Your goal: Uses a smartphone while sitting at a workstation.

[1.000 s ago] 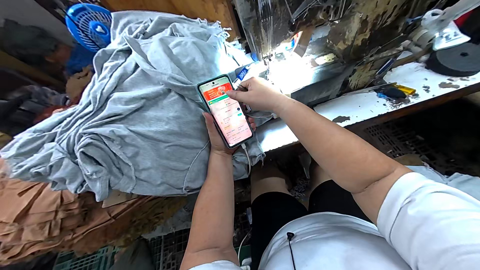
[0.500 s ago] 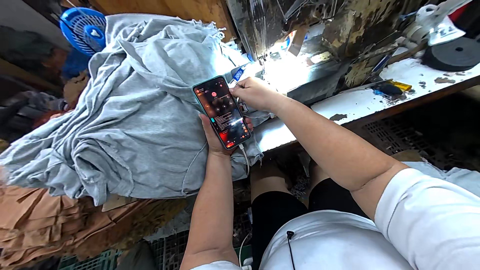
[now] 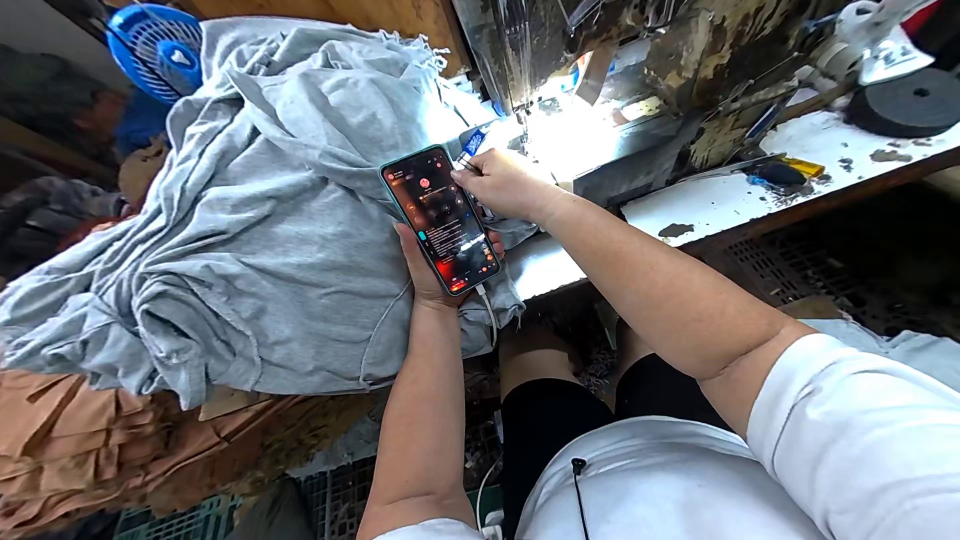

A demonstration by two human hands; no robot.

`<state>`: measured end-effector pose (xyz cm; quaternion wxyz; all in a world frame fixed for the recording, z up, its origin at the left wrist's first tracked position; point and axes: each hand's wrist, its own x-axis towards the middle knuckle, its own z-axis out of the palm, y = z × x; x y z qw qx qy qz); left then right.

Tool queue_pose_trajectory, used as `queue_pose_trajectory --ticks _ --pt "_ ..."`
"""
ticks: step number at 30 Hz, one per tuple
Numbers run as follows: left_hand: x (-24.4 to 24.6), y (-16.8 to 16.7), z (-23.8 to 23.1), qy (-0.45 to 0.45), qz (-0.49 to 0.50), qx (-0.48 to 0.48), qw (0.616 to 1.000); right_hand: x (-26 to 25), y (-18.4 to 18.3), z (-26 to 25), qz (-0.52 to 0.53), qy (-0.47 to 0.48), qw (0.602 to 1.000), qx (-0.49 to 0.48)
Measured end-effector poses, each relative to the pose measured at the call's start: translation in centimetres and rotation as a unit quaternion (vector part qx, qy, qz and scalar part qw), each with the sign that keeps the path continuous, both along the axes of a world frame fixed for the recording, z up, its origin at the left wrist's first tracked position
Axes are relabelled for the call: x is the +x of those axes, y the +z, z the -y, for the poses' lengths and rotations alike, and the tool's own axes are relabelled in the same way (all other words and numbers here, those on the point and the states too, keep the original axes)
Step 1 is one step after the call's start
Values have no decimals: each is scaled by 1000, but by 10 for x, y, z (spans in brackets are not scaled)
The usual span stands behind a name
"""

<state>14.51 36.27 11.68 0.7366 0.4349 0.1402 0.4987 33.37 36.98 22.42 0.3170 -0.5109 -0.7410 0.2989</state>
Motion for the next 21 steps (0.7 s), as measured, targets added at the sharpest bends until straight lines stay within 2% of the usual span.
queue_pose_trajectory --ticks 9,15,21 --pt "0 0 -3 -2 8 13 1000 1 -13 -10 8 24 999 37" --pt "4 4 1 -57 22 -20 998 7 -7 -8 7 32 999 3" --pt "0 2 -1 3 -5 4 1000 6 -5 -2 -38 39 998 2"
